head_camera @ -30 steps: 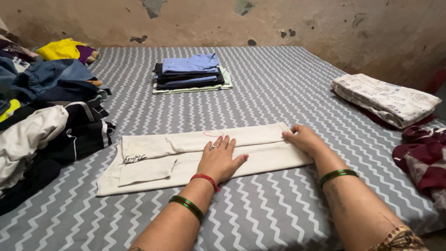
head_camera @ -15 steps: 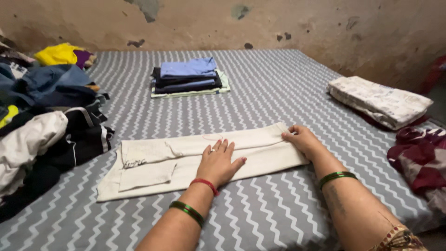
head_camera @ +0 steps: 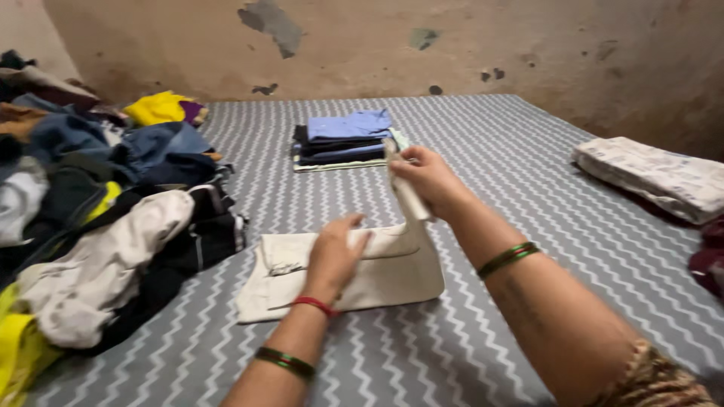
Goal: The person folds a white shirt and a pair of black trousers on a bed and then places them on a stack of folded clothes.
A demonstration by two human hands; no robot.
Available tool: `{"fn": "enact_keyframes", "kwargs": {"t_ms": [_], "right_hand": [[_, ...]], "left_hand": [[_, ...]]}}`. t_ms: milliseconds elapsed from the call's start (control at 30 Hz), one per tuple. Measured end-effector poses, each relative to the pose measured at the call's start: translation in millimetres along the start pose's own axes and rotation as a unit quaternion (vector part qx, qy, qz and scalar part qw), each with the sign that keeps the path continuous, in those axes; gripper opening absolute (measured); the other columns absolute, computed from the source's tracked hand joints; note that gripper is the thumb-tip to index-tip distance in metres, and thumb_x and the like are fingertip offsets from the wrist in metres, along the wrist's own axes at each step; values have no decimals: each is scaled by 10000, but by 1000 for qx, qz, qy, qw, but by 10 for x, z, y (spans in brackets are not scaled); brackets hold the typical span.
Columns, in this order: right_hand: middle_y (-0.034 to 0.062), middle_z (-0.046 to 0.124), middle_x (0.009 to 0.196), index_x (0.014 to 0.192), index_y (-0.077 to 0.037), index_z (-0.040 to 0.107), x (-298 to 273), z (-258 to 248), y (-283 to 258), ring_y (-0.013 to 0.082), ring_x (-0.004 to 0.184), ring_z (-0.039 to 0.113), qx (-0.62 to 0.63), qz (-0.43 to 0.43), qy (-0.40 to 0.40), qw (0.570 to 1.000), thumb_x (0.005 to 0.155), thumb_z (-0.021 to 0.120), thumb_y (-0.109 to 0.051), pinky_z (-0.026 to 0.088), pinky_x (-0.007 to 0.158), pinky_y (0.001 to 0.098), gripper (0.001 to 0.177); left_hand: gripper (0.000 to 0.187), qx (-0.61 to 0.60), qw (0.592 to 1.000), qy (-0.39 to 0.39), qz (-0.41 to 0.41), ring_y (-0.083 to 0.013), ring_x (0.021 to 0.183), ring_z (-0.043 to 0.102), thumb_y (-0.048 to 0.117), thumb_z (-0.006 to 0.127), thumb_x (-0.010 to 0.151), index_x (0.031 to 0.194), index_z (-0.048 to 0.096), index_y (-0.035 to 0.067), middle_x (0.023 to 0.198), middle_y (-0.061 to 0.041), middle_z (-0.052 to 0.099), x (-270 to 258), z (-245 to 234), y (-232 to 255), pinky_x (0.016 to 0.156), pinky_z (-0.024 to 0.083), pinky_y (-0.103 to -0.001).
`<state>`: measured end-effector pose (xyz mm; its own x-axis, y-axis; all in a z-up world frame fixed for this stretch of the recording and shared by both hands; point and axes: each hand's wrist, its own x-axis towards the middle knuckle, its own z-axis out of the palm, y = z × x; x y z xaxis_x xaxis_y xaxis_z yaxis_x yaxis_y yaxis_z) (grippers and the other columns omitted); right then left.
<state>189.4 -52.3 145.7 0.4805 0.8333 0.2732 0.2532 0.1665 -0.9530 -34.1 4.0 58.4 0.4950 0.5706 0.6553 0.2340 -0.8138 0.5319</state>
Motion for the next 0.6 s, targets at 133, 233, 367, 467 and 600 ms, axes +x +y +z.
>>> {"fn": "enact_keyframes", "kwargs": {"t_ms": [133,233,367,467,600], "right_hand": [[133,712,938,1105,-33,635,199,1004,355,208,764,685,-22,-48,-28,998,927,727,-262,574,606,361,304],[147,741,935,1089,-49,673,-17,1535,826,210,775,711,-96,-14,-15,995,909,746,-295,570,631,345,313],[139,745,956,1095,-62,692,-170,1780,1050,205,790,710,-159,-16,-17,987,915,751,-302,562,653,331,306],[142,736,971,1102,-49,668,-113,1789,879,212,775,711,-108,25,-9,994,914,736,-295,576,624,354,317],[147,721,950,1104,-51,666,136,1913,548,216,763,708,-46,10,-22,999,911,733,-262,588,614,375,294]], "left_hand": [[245,-49,984,168,-39,-278,1007,746,249,634,985,1108,747,69,1063,-130,772,-104,-823,-498,847,561,-374],[259,-50,967,186,-166,-250,899,768,273,635,957,1107,746,92,987,-115,786,-324,-1160,-845,774,561,-359],[273,-66,967,148,-197,-238,872,752,301,657,964,1097,736,76,956,-122,782,-498,-1182,-1270,770,553,-351],[291,-87,963,114,-226,-221,859,746,325,652,951,1096,740,88,955,-107,784,-533,-1062,-1373,764,552,-342],[328,-88,959,99,-249,-216,845,750,380,637,948,1092,748,107,930,-103,789,-540,-1042,-1354,750,547,-345]]}}
